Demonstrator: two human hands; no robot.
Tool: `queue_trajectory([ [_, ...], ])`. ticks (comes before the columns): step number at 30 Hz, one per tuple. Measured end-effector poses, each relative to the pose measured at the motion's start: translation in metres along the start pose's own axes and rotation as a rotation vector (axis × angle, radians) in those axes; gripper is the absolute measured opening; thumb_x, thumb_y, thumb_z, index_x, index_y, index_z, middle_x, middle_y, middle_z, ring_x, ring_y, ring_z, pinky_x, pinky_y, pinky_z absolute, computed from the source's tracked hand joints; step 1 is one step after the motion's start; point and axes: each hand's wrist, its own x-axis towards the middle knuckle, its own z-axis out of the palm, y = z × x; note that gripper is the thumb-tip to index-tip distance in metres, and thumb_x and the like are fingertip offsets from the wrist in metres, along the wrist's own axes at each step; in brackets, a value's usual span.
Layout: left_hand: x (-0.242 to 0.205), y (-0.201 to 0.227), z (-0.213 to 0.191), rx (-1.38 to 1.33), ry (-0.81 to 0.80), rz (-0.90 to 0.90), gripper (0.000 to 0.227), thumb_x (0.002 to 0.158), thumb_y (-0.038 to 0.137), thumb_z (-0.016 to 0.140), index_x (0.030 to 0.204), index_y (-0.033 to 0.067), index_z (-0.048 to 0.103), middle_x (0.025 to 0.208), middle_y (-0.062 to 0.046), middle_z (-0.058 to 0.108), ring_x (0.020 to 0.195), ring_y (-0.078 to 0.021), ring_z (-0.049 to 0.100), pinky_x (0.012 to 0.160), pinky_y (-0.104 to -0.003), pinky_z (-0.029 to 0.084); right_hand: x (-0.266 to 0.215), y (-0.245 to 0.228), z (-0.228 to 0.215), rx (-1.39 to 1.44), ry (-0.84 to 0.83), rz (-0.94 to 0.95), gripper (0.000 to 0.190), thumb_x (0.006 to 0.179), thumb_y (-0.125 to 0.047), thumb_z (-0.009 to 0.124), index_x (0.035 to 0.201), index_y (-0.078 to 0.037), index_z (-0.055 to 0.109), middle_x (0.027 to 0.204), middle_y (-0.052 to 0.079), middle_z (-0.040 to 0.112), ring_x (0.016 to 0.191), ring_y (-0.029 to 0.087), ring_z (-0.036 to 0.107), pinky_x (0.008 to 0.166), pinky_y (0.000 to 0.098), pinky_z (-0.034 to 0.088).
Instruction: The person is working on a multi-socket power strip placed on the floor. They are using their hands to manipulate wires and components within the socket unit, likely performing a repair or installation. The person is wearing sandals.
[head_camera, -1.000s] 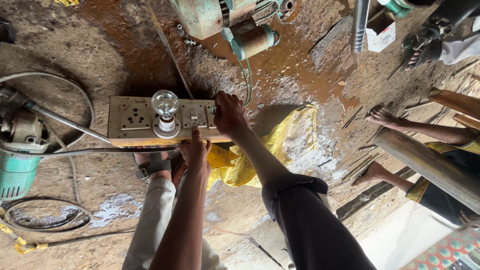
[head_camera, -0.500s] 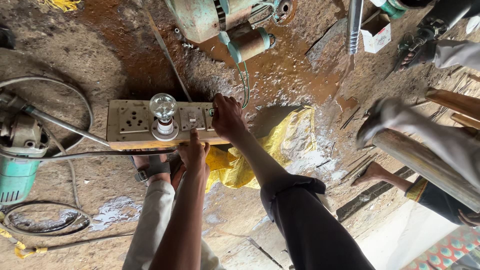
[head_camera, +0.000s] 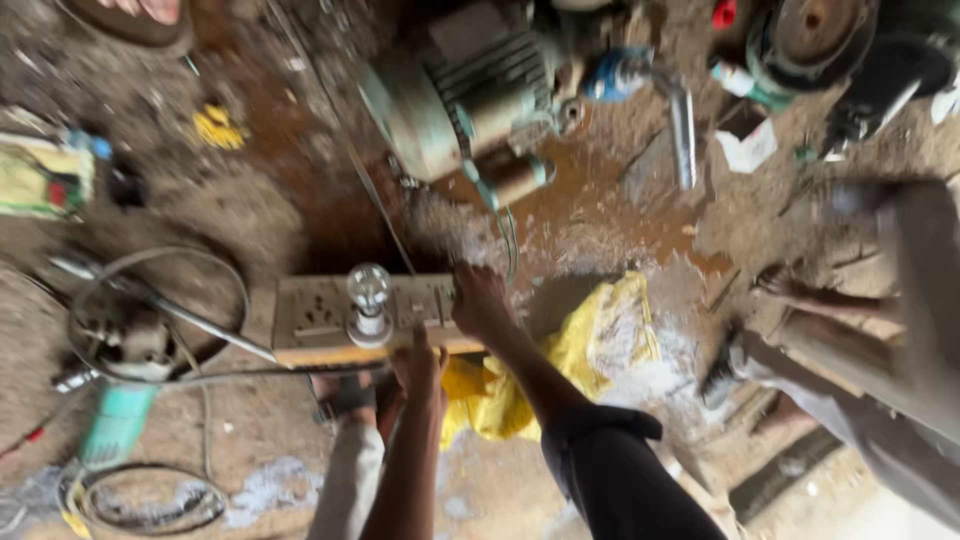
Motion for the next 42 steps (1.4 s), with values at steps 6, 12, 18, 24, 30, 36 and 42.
queue_trajectory([
  [6, 0.015, -0.011, -0.012, 0.068, 0.012, 0.020, 0.046, 0.091, 0.023, 0.075, 0.125, 0.0069, 0.049, 0.125, -0.009, 0.054, 0.103, -0.0240, 0.055, 0.068, -0.036, 0.061, -0.006, -0.006, -0.003, 0.040, -0.035, 0.010, 0.008, 0.087, -0.001, 0.055, 0.094, -0.004, 0.056, 0.085, 0.018, 0.062, 0.087, 0.037, 0.058, 0.083, 0.0545, 0.043],
  [12, 0.013, -0.004, -0.010, 0.082, 0.042, -0.031, 0.044, 0.093, 0.023, 0.074, 0.125, 0.0038, 0.050, 0.126, -0.012, 0.053, 0.100, -0.0252, 0.057, 0.065, -0.034, 0.062, -0.001, -0.012, -0.008, 0.018, -0.094, 0.053, 0.007, 0.092, -0.003, 0.054, 0.098, -0.004, 0.056, 0.085, 0.019, 0.063, 0.087, 0.037, 0.059, 0.085, 0.0540, 0.043],
  [18, 0.014, -0.004, -0.013, 0.051, -0.005, -0.014, 0.041, 0.092, 0.018, 0.072, 0.125, 0.0068, 0.050, 0.122, -0.012, 0.057, 0.095, -0.0245, 0.059, 0.062, -0.033, 0.059, -0.006, -0.005, -0.001, -0.004, -0.029, 0.011, 0.017, 0.083, -0.004, 0.059, 0.100, -0.004, 0.056, 0.095, 0.020, 0.065, 0.099, 0.043, 0.059, 0.088, 0.0565, 0.044],
  [24, -0.001, 0.005, -0.019, 0.103, -0.046, 0.005, 0.042, 0.095, 0.024, 0.070, 0.129, 0.0089, 0.050, 0.123, -0.011, 0.058, 0.099, -0.0242, 0.062, 0.071, -0.035, 0.062, -0.009, -0.003, 0.005, 0.004, 0.067, -0.100, 0.033, 0.077, 0.000, 0.059, 0.109, -0.004, 0.057, 0.102, 0.021, 0.064, 0.104, 0.043, 0.059, 0.091, 0.0558, 0.046],
  [30, -0.020, 0.021, -0.012, 0.203, -0.068, -0.031, 0.048, 0.096, 0.029, 0.068, 0.135, 0.0088, 0.050, 0.127, -0.009, 0.059, 0.108, -0.0237, 0.063, 0.084, -0.034, 0.062, -0.010, -0.007, 0.003, 0.050, 0.064, 0.038, 0.030, 0.076, -0.005, 0.064, 0.104, -0.005, 0.055, 0.094, 0.018, 0.064, 0.099, 0.041, 0.060, 0.087, 0.0552, 0.045],
  [36, -0.043, 0.034, -0.002, 0.199, -0.074, -0.024, 0.056, 0.097, 0.034, 0.066, 0.142, 0.0067, 0.048, 0.130, -0.010, 0.060, 0.116, -0.0245, 0.063, 0.095, -0.035, 0.060, -0.010, -0.013, -0.005, 0.066, 0.054, 0.113, 0.024, 0.076, -0.004, 0.062, 0.098, -0.008, 0.054, 0.091, 0.015, 0.065, 0.098, 0.038, 0.061, 0.089, 0.0523, 0.046],
  [42, -0.065, 0.048, 0.009, 0.294, -0.040, -0.033, 0.067, 0.101, 0.035, 0.062, 0.148, -0.0039, 0.036, 0.136, -0.023, 0.053, 0.123, -0.0312, 0.062, 0.105, -0.041, 0.062, -0.006, -0.017, -0.007, 0.087, 0.010, 0.189, 0.022, 0.079, -0.007, 0.064, 0.099, -0.009, 0.055, 0.092, 0.014, 0.064, 0.099, 0.035, 0.061, 0.092, 0.0503, 0.045],
])
